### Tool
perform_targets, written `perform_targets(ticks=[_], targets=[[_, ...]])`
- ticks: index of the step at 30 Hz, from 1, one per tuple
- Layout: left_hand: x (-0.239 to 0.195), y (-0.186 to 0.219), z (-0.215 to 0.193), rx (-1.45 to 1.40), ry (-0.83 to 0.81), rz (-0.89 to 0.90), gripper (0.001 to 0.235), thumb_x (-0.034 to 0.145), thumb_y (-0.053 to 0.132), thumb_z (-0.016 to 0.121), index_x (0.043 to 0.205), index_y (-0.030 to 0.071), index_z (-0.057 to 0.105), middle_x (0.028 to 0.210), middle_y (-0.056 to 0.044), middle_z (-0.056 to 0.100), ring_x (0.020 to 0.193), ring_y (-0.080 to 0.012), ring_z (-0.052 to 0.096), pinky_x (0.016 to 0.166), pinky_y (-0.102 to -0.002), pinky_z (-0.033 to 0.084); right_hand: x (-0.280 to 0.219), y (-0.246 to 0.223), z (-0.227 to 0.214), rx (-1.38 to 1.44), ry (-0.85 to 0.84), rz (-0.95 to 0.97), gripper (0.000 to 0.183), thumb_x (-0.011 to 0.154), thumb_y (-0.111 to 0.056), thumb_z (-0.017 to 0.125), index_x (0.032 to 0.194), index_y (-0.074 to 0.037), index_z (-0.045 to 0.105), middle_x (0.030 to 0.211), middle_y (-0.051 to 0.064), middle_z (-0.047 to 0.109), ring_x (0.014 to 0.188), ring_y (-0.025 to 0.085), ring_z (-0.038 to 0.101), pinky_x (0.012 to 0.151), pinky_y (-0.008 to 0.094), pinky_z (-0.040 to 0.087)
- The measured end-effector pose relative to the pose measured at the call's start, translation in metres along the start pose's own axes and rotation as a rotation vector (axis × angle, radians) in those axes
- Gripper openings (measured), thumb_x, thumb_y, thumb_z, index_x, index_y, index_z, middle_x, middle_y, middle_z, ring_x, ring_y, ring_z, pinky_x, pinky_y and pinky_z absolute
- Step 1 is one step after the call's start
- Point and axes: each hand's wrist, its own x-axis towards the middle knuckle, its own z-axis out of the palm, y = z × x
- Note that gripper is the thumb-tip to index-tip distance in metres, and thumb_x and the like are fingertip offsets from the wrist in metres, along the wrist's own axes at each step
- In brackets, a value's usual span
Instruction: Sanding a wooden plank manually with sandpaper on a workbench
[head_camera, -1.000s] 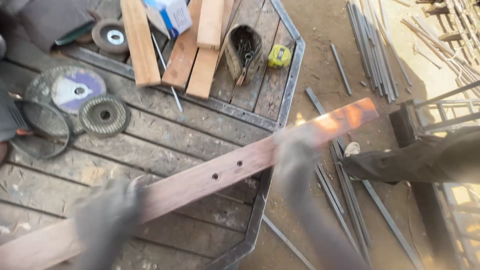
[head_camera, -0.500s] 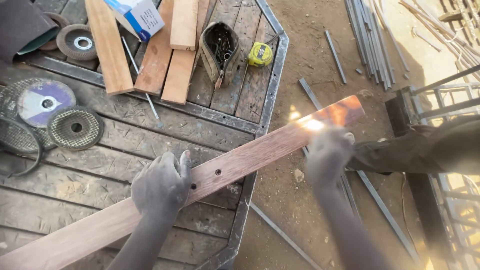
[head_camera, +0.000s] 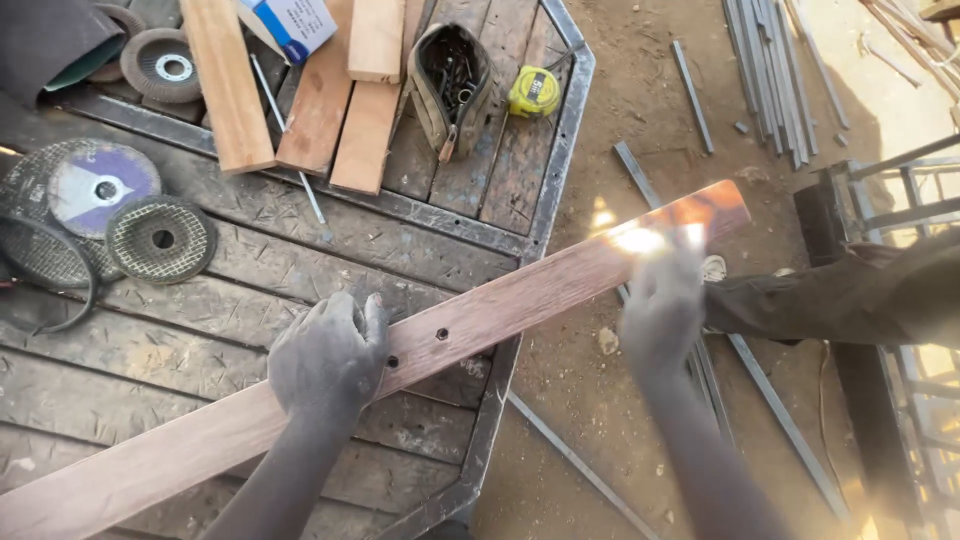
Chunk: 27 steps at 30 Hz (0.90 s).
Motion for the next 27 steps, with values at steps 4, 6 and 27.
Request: perform_targets(ticks=[4,6,27], targets=[[0.003,0.000,-0.001,0.018,0.002,-0.037,0.052,0.100,0.056,0.043,0.074,0.014,0.058,0.083,-0.018,0.070,0.094,-0.0388,0.071,0.083,-0.049,0.052,-0.054,-0.125,-0.035,0.343,-0.190,-0.259,0.017,0.104,-0.017,0.060,0.102,-0.006,0.072,0.121,0.010,0.073,0.109,0.035,0.068,0.094,0.047,0.049],[0.000,0.006,-0.008,0.042,-0.093,-0.106,0.046,0.101,0.046,0.040,0.088,0.012,0.067,0.101,-0.010,0.074,0.102,-0.0359,0.067,0.088,-0.051,0.048,-0.076,-0.175,-0.061,0.828,-0.492,-0.604,0.026,0.107,-0.016,0.053,0.119,-0.004,0.072,0.128,0.009,0.071,0.126,0.036,0.064,0.112,0.051,0.042],[0.002,0.026,-0.020,0.079,-0.192,-0.187,0.047,0.100,0.043,0.036,0.091,0.012,0.070,0.108,-0.010,0.074,0.108,-0.0337,0.066,0.092,-0.048,0.048,0.084,0.108,0.017,0.014,-0.191,-0.029,0.029,0.097,0.004,0.059,0.115,-0.005,0.079,0.112,0.022,0.072,0.094,0.038,0.067,0.079,0.046,0.051]])
